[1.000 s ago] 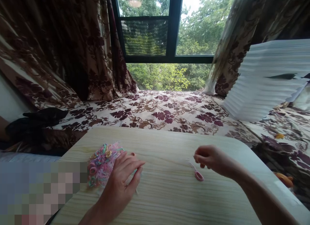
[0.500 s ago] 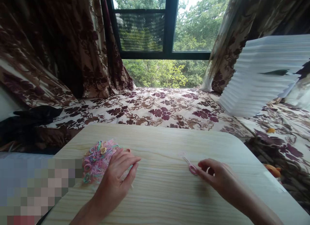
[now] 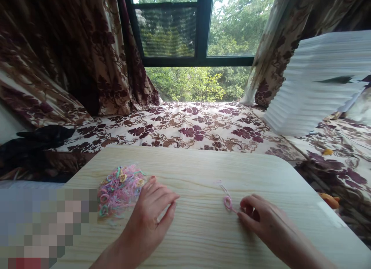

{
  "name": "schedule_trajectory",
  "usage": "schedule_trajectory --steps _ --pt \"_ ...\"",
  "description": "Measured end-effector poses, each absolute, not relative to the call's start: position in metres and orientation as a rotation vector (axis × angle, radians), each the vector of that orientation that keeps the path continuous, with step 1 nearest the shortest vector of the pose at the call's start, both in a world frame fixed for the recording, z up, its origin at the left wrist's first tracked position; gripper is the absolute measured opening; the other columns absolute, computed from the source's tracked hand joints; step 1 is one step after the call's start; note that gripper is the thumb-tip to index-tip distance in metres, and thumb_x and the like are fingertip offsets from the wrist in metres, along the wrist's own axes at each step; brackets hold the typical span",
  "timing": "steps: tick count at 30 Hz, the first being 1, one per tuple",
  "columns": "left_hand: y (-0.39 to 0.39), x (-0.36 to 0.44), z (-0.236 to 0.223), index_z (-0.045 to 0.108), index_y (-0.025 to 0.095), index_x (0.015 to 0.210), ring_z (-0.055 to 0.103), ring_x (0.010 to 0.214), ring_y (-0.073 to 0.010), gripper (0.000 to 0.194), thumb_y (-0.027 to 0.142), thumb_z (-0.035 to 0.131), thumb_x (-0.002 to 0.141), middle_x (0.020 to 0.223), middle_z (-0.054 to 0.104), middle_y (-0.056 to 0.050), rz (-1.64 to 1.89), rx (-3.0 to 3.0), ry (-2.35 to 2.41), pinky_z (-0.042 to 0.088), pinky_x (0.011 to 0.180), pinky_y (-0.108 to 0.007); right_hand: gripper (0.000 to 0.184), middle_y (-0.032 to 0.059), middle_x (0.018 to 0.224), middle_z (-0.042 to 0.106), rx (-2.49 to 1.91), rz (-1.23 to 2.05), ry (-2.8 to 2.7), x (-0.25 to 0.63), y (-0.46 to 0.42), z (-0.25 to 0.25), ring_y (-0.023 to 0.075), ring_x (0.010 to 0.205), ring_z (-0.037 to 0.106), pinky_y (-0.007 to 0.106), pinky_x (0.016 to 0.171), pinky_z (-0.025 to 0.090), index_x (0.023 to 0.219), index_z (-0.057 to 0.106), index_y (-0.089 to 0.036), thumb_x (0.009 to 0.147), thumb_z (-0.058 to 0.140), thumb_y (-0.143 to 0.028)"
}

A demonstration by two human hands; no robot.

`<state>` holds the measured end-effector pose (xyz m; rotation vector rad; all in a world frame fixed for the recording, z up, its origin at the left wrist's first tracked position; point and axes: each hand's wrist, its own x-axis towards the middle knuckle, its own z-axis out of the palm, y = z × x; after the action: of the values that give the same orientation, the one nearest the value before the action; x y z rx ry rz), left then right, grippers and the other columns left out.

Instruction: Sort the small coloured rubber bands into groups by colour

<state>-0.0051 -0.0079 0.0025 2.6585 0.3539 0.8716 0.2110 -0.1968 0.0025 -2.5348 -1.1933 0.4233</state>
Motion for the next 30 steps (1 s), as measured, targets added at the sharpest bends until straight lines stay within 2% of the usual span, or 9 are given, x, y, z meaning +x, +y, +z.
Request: schedule_trajectory --steps 5,8,11,16,20,25,30 --pt "-0.044 0.039 0.013 0.061 0.024 0.087 0.055 0.087 -0.0159 0.014 0.019 0.049 0.084 0.080 0.064 0.000 0.550 2.722 0.085 0.024 0.105 -0.049 0.018 0.0031 0.072 0.063 -2.598 0.461 -1.314 0.205 -0.190 0.006 0.0170 0.065 0.059 0.025 0.057 0.037 0.063 0.056 -0.022 0.077 0.046 -0.028" --pt "-0.058 0.073 0.012 0.061 0.022 0.094 0.053 0.094 -0.0191 0.015 0.028 0.052 0.083 0.088 0.064 -0.003 0.466 2.758 0.050 0.023 0.103 -0.050 0.021 0.0037 0.071 0.063 -2.643 0.411 -1.358 0.200 -0.188 0.005 0.0169 0.064 0.059 0.025 0.057 0.036 0.060 0.052 -0.021 0.079 0.043 -0.024" --pt "-0.065 0.096 0.005 0.062 0.019 0.085 0.053 0.096 -0.0208 0.016 0.032 0.055 0.081 0.091 0.064 -0.006 0.384 2.781 0.084 0.024 0.102 -0.050 0.022 0.0037 0.068 0.062 -2.623 0.355 -1.366 0.197 -0.194 0.001 0.0169 0.062 0.058 0.026 0.055 0.035 0.058 0.050 -0.021 0.079 0.042 -0.024" --pt "-0.067 0.100 -0.008 0.062 0.017 0.078 0.054 0.089 -0.0199 0.020 0.024 0.045 0.086 0.083 0.064 -0.006 0.359 2.820 0.151 0.030 0.095 -0.046 0.025 0.0029 0.066 0.062 -2.526 0.335 -1.296 0.197 -0.209 -0.004 0.0164 0.061 0.058 0.025 0.056 0.037 0.060 0.052 -0.022 0.081 0.041 -0.030" --pt "-0.064 0.096 -0.010 0.060 0.016 0.072 0.054 0.084 -0.0186 0.023 0.022 0.042 0.085 0.078 0.063 -0.005 0.327 2.839 0.169 0.034 0.089 -0.040 0.020 0.0027 0.068 0.063 -2.526 0.334 -1.287 0.193 -0.210 0.000 0.0157 0.061 0.058 0.024 0.055 0.037 0.063 0.056 -0.021 0.078 0.044 -0.026" --pt "-0.062 0.095 -0.004 0.060 0.017 0.073 0.054 0.083 -0.0182 0.021 0.022 0.043 0.083 0.078 0.064 -0.003 0.251 2.826 0.217 0.036 0.085 -0.038 0.016 0.0036 0.068 0.064 -2.731 0.364 -1.296 0.189 -0.202 0.009 0.0157 0.057 0.058 0.024 0.050 0.030 0.060 0.056 -0.019 0.074 0.048 -0.017" --pt "-0.060 0.091 0.003 0.061 0.014 0.070 0.055 0.081 -0.0197 0.024 0.020 0.041 0.083 0.078 0.065 -0.007 0.175 2.816 0.166 0.038 0.082 -0.039 0.019 0.0043 0.061 0.062 -2.753 0.341 -1.352 0.187 -0.197 0.012 0.0162 0.054 0.055 0.026 0.048 0.025 0.057 0.055 -0.018 0.072 0.046 -0.012"
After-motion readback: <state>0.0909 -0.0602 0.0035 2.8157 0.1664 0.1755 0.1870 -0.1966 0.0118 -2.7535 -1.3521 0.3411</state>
